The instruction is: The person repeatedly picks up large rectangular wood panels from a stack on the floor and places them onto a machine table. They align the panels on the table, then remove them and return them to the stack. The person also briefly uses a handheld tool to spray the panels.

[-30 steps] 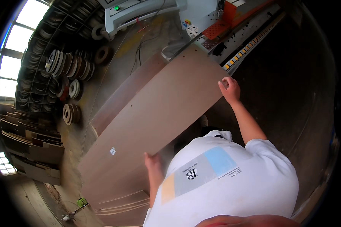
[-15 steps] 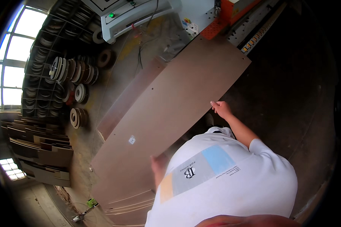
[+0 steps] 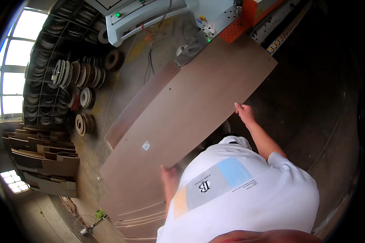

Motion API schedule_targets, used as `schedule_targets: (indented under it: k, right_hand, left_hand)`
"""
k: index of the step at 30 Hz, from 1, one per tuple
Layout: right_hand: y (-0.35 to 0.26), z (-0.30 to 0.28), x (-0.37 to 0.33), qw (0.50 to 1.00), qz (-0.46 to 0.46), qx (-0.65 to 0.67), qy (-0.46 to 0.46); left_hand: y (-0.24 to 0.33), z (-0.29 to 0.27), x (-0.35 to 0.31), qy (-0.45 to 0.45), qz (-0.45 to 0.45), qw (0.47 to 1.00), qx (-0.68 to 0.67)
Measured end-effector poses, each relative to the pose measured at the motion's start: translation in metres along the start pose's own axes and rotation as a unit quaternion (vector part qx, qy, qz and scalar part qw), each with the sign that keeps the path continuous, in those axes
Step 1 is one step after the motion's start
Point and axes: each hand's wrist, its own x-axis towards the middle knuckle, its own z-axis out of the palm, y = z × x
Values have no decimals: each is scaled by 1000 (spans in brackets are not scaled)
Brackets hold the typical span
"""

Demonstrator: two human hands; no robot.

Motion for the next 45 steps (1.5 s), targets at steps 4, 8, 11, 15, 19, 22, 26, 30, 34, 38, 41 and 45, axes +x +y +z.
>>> schedule_targets:
  k: [4,8,11,15,19,22,26,30,34,38,41,45]
  right_hand:
    - [-5,-17,11,1000,-1,-13,11]
    - [-8,-36,27,999,3,-19,27]
    - [-9,-51,43,999,-5,-24,43]
    - [-3,-68,64,999,-1,-2,44]
    - [-8,-85,80,998,-2,6,64]
    - [-6,-102,102,996,-9,-1,91]
    - [-11,-120,120,991,-11,-5,137]
    - [-6,-138,146,982,-21,-10,186]
    - [-6,-154,161,970,-22,-39,238]
    - [-7,-149,156,967,-10,-52,248]
    - [-16,-137,132,973,-4,-50,225]
    - [-12,-112,105,980,-1,-49,191]
  left_hand:
    - [-12,8,0,-87,44,994,49]
    - [-19,38,-9,-83,-41,995,-45]
    - [-30,51,-4,-112,-60,990,-66]
    - [-45,74,-5,-65,-62,995,-43]
    - [-59,63,15,-131,-126,982,-48]
    - [-73,92,17,-101,-126,987,-24]
    - [-77,141,-21,-149,-135,979,-35]
    - [-93,170,-37,-171,-170,970,-24]
    - [-100,200,-58,-190,-105,954,206]
    - [-106,206,-72,-234,83,834,493]
    - [-117,181,-54,-265,226,712,610]
    - [-107,167,-74,-236,251,698,628]
